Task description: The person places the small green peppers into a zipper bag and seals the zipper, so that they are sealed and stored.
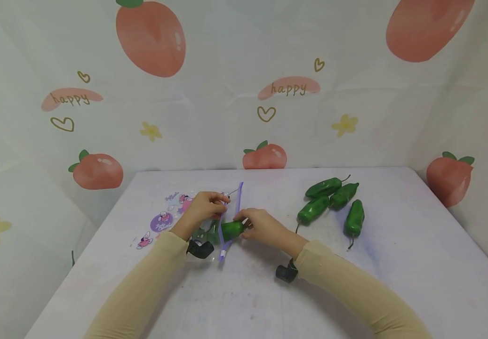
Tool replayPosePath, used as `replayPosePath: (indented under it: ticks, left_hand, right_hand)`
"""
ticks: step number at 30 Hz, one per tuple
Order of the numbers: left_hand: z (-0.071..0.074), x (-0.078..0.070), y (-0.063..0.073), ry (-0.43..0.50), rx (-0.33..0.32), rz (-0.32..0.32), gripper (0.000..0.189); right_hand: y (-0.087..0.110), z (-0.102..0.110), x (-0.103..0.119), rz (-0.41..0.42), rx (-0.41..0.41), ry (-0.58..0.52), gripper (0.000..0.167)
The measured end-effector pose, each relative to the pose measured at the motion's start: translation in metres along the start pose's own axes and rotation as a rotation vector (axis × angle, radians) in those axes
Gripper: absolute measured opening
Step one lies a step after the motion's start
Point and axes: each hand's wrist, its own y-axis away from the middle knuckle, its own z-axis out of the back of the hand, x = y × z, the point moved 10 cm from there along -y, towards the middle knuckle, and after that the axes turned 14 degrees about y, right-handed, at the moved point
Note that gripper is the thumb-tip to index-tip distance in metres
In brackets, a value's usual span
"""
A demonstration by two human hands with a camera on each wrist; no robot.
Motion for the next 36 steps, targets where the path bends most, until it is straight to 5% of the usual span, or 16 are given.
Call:
replayPosePath:
  ticks: [36]
  left_hand:
    - [0.001, -0.001, 0.000, -0.001, -0.005, -0.006, 0.025]
  right_hand:
    - [-0.009, -0.010, 0.010, 0.047, -0.008, -0.011, 0.036]
